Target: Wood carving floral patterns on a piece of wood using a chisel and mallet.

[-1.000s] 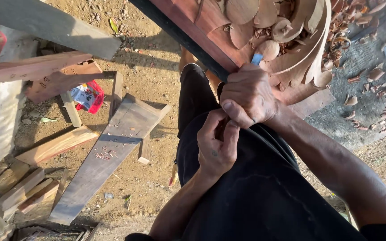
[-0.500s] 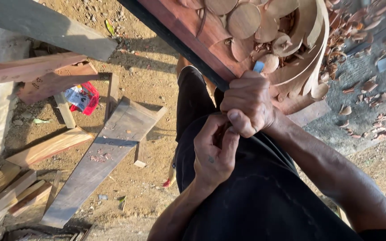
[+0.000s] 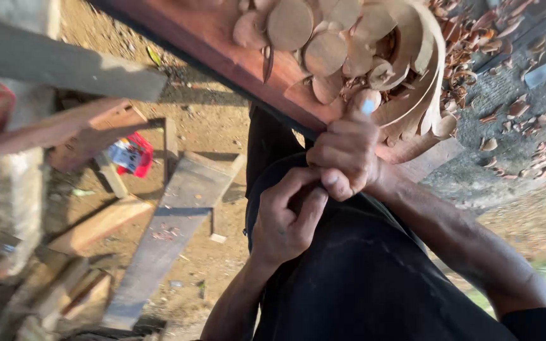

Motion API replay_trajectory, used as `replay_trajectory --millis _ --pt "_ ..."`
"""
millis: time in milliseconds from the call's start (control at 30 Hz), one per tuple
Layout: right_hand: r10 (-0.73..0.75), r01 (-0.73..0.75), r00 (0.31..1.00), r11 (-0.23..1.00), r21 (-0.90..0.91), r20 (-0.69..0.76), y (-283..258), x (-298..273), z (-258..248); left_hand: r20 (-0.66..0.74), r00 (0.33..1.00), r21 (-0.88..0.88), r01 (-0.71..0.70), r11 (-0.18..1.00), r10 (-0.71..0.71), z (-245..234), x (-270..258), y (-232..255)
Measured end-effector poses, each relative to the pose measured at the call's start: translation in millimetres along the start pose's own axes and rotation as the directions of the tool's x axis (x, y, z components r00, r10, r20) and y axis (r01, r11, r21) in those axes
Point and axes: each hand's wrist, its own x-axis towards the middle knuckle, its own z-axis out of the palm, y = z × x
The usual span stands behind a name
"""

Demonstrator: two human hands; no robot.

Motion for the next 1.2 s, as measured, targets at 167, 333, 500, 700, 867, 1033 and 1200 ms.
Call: replay_trajectory --millis 167,333,500,700,867,1033,1200 --pt "0.289 -0.283 0.957 0.947 -0.151 0.019 -58.3 0.3 -21.7 0.378 0.925 0.372 -0.186 0.909 0.035 -59.5 21.6 34.9" --pt "0.596 -0.589 0.802 0.784 -0.198 -0.024 -51.5 -15.4 -37.0 0.397 0.857 0.638 -0.001 0.77 -0.328 -103.6 61.7 77.7" --pt "0.766 -0.889 0.439 0.297 -0.348 -0.47 -71.1 -84.8 -55.8 0.45 0.89 0.693 -0.299 0.655 -0.069 -95.8 107.8 129.3" --pt "0.783 -0.968 0.209 0.249 -0.013 -0.585 -84.8 -87.9 -20.3 0.538 0.826 0.678 -0.306 0.668 -0.167 -55.7 129.0 136.5" --pt "0.706 -0.914 0.397 0.361 -0.184 -0.586 -75.3 -26.9 -15.3 0.486 0.863 0.779 -0.355 0.517 -0.139 -45.5 110.1 129.9" --pt "0.463 -0.657 0.619 0.747 -0.096 -0.635 -88.5 -44.5 6.7 0.246 0.944 0.771 -0.053 0.634 -0.221 -27.5 65.2 95.9" --pt "0.257 -0.277 0.888 0.961 0.003 -0.38 -27.4 -31.3 -4.2 0.422 0.905 0.727 -0.297 0.619 -0.061 29.9 31.8 57.1"
